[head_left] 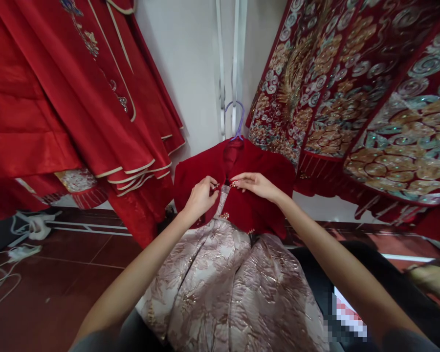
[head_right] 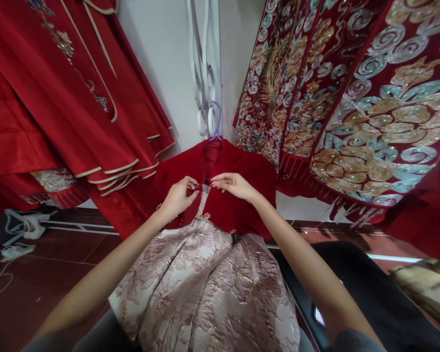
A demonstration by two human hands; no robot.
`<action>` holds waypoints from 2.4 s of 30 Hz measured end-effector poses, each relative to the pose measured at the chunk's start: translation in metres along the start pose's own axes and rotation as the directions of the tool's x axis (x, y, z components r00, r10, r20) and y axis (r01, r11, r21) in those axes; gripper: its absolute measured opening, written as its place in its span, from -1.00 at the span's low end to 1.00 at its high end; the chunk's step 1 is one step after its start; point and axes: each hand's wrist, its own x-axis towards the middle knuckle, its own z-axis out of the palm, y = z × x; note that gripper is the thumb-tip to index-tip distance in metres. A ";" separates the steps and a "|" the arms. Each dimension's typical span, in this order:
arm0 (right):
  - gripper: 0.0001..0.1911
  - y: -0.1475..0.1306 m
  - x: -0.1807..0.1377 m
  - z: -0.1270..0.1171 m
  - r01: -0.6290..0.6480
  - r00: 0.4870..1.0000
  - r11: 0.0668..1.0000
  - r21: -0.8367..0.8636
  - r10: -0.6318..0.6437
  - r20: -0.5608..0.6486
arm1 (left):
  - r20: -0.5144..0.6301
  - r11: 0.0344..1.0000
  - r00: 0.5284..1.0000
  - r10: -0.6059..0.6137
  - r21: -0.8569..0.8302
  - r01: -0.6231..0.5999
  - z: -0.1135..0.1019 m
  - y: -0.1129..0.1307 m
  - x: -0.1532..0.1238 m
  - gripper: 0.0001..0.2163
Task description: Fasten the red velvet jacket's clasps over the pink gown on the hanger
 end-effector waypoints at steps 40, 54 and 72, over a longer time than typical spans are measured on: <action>-0.80 -0.014 -0.030 0.029 0.281 0.890 0.899 -0.336 -0.375 -0.259 | -0.032 0.987 0.990 0.134 -0.090 -0.136 -0.001 0.040 0.006 -0.93; -0.79 -0.003 -0.031 0.022 0.316 0.865 0.885 -0.341 -0.417 -0.281 | 0.112 0.948 0.964 0.240 0.186 -0.258 0.001 0.046 0.018 -0.87; -0.32 0.064 -0.067 0.102 0.231 0.774 0.701 -0.675 -0.552 -0.308 | 0.061 0.995 0.998 -0.007 -0.100 0.014 0.032 0.002 -0.050 -0.59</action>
